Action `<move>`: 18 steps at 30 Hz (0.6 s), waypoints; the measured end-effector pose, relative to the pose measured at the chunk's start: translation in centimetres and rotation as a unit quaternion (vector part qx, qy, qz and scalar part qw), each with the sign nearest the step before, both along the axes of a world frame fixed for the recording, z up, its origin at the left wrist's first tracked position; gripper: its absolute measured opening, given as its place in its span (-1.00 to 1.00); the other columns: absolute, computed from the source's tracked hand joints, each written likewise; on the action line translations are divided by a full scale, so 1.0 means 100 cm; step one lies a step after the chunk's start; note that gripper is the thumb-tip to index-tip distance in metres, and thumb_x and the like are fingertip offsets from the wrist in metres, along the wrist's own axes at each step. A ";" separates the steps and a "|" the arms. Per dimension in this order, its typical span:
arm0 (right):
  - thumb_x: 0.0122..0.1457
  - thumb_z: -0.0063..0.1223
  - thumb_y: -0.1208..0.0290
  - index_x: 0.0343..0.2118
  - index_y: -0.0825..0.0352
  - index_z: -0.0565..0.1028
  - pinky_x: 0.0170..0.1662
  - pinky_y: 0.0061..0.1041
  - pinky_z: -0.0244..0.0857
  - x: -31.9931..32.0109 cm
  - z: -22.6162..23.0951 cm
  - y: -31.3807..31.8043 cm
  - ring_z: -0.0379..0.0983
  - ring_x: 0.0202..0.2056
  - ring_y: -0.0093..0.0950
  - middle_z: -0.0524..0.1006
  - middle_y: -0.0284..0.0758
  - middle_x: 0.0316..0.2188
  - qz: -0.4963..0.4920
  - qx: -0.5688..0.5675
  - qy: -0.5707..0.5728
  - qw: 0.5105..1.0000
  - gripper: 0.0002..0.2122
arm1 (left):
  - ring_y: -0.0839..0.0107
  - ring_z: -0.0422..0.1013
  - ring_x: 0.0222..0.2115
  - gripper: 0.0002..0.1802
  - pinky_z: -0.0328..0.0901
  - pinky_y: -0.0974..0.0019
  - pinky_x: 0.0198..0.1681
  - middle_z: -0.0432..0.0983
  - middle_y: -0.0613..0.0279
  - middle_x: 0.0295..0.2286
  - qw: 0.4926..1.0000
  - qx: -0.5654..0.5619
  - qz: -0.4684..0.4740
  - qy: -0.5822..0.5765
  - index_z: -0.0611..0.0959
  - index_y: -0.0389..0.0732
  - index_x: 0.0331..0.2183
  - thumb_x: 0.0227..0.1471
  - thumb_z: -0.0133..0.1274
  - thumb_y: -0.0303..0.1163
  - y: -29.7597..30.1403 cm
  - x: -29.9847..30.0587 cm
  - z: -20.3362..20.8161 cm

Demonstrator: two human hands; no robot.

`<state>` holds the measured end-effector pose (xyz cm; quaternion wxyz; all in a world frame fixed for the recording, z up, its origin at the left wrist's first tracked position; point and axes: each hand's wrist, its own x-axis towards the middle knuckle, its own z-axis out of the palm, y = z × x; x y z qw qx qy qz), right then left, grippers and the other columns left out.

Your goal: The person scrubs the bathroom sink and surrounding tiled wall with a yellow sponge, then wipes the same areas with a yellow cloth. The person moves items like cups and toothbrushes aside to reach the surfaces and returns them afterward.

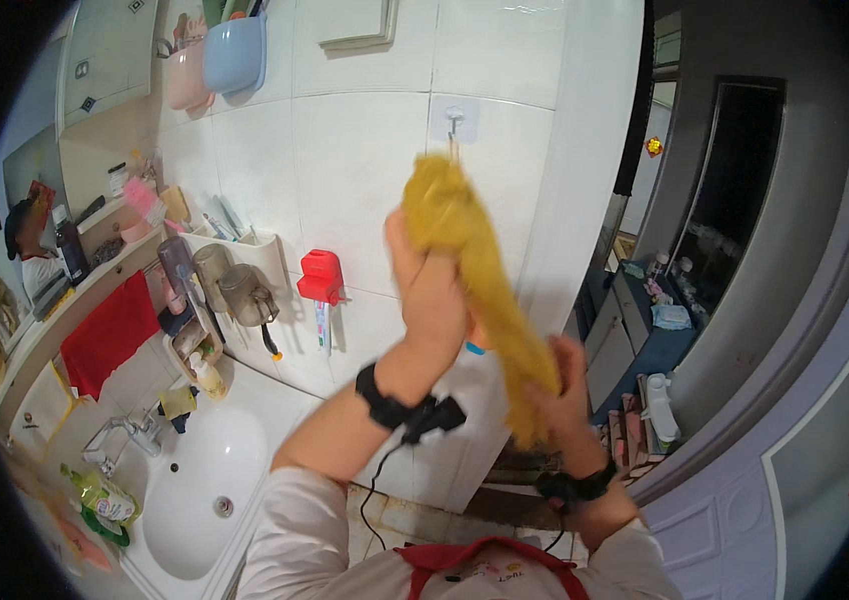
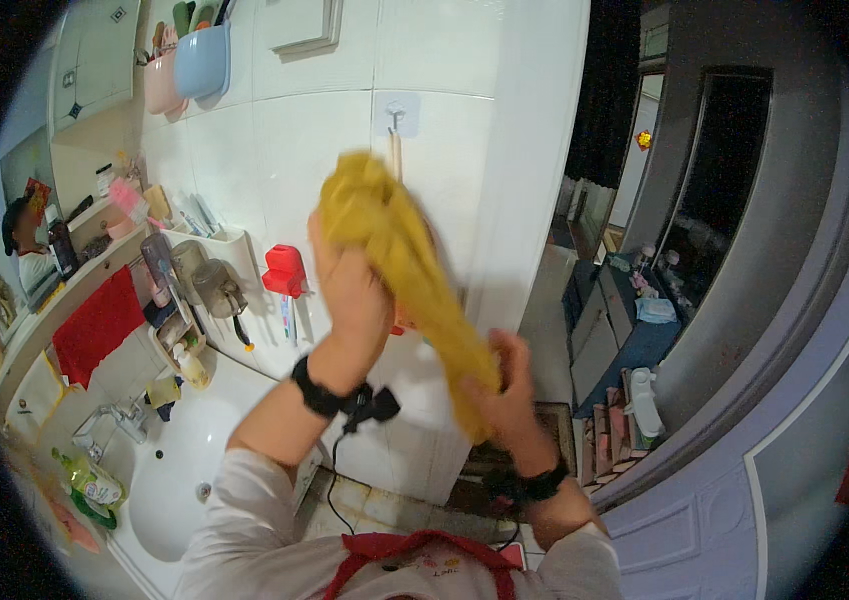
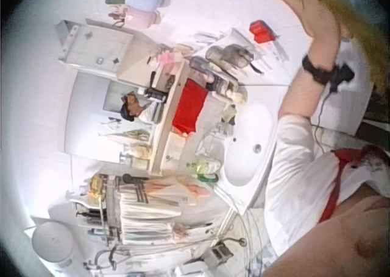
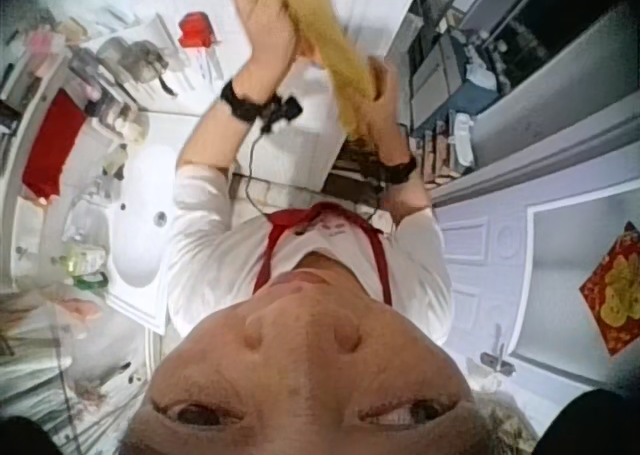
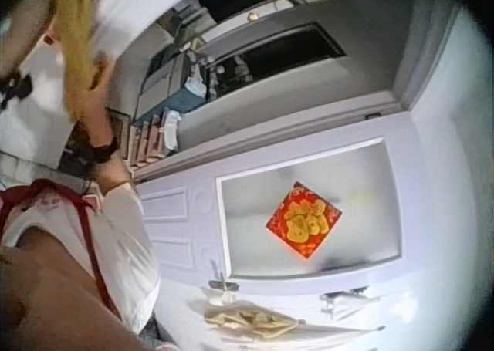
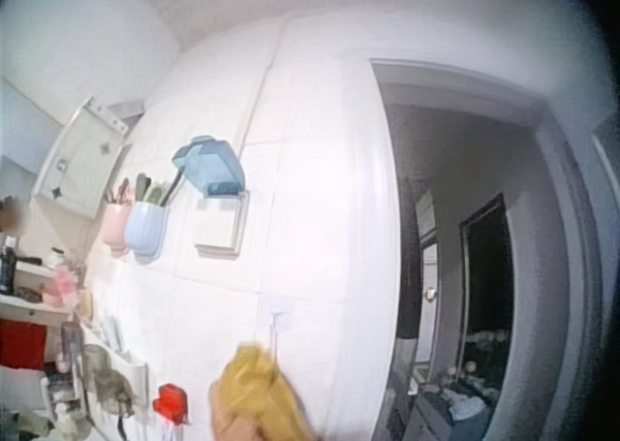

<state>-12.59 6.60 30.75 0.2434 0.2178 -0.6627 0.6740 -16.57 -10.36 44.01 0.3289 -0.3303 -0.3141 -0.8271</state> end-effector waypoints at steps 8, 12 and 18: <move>0.13 0.04 0.38 -0.08 0.35 0.38 -0.17 -0.56 0.27 -0.047 0.138 0.045 0.38 -0.25 -0.55 0.46 -0.35 -0.24 -0.126 -0.016 0.105 0.986 -0.70 | -0.16 -0.05 0.10 -0.56 -0.11 -0.09 0.11 -0.03 -0.29 0.10 0.768 -0.287 0.553 0.148 0.39 -0.18 -0.08 -0.07 0.03 -0.38 0.098 -0.074 0.131; 0.18 -0.03 0.31 -0.13 0.38 0.39 -0.24 -0.52 0.30 -0.060 0.064 0.054 0.40 -0.31 -0.53 0.49 -0.30 -0.30 -0.171 0.018 0.028 0.985 -0.72 | -0.25 -0.06 0.08 -0.44 -0.12 -0.14 0.09 -0.05 -0.37 0.08 0.757 -0.303 0.571 0.099 0.35 -0.16 0.04 -0.07 0.01 -0.42 0.115 -0.083 0.053; 0.17 -0.03 0.30 -0.16 0.44 0.38 -0.32 -0.40 0.32 -0.049 -0.114 0.056 0.46 -0.42 -0.39 0.52 -0.12 -0.40 -0.226 0.205 -0.138 0.942 -0.70 | -0.31 0.02 0.04 -0.45 -0.04 -0.21 0.07 -0.02 -0.44 0.06 0.729 -0.450 0.515 0.000 0.35 -0.14 0.04 -0.08 -0.05 -0.47 0.109 -0.069 -0.154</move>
